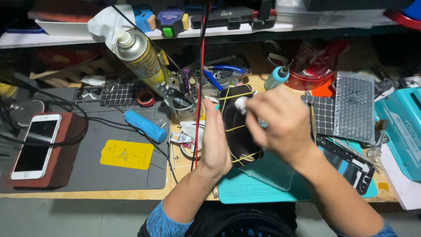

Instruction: The person wipes the back and sides of a smartphone with a white cloth while the device is held with rubber bands. The person then handles a tube of adhesive and a small plastic parts box, placing items on the workbench.

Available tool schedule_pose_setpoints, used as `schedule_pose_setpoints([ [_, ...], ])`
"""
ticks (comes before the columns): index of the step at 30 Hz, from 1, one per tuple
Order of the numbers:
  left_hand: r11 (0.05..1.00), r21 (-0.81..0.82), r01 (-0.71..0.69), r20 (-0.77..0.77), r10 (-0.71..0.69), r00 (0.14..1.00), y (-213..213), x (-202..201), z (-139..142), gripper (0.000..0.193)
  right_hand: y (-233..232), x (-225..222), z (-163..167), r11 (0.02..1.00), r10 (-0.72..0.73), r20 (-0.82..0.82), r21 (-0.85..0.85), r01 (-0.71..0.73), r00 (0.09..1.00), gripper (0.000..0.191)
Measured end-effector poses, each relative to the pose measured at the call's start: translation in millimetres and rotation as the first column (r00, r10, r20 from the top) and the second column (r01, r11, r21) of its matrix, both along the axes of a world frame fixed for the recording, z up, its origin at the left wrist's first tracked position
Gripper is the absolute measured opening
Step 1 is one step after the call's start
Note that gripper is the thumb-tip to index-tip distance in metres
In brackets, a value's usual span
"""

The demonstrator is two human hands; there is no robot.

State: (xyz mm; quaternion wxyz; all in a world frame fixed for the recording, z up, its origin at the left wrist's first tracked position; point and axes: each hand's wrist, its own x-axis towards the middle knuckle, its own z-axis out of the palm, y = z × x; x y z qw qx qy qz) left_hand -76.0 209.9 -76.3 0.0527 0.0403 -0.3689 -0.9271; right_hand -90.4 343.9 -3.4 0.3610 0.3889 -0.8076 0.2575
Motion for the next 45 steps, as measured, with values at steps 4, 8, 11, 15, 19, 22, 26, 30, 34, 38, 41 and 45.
schedule_pose_setpoints([
  [4,0.995,-0.032,0.092,-0.194,-0.097,0.976,4,5,3,0.068,0,1,-5,0.996,0.089,0.0,-0.008,-0.089,0.996,0.029],
  [8,0.987,-0.127,0.1,-0.163,-0.12,0.979,5,11,3,0.07,-4,-1,-12,0.997,0.076,-0.003,-0.034,-0.076,0.997,0.03],
  [11,0.98,-0.182,0.08,-0.185,-0.114,0.976,3,13,1,0.071,-6,-2,-12,0.994,0.097,0.008,-0.052,-0.096,0.995,0.028],
  [15,0.976,-0.189,0.103,-0.245,-0.149,0.958,1,13,-1,0.071,-7,0,-10,0.995,0.095,-0.004,-0.041,-0.095,0.996,0.028],
  [19,0.972,-0.214,0.095,-0.225,-0.143,0.964,-2,12,-3,0.071,-7,4,-8,0.987,0.157,-0.012,-0.023,-0.158,0.987,0.03],
  [22,0.977,-0.191,0.096,-0.206,-0.136,0.969,-2,11,-3,0.07,-8,4,-8,0.988,0.154,-0.026,-0.001,-0.154,0.988,0.031],
  [26,0.97,-0.218,0.108,-0.198,-0.152,0.968,-2,13,-1,0.071,-9,7,-10,0.995,0.098,-0.032,-0.016,-0.099,0.995,0.029],
  [30,0.983,-0.137,0.123,-0.137,-0.142,0.98,-12,15,8,0.081,-4,10,-10,0.983,0.182,0.012,-0.031,-0.181,0.983,0.028],
  [34,0.877,0.187,0.442,-0.111,-0.428,0.897,-30,10,21,0.095,10,10,-7,0.984,-0.021,0.073,-0.173,0.034,0.997,0.022],
  [38,0.805,0.228,0.548,-0.25,-0.496,0.832,-32,10,23,0.096,16,10,-5,0.987,-0.026,0.046,-0.155,0.033,0.999,0.023],
  [41,0.829,0.26,0.496,-0.187,-0.46,0.868,-29,16,18,0.094,13,12,0,0.998,0.019,0.044,-0.066,-0.016,0.999,0.026],
  [45,0.904,0.14,0.403,-0.171,-0.379,0.91,-24,16,9,0.091,-2,18,5,0.995,0.094,0.071,-0.034,-0.092,0.993,0.026],
])
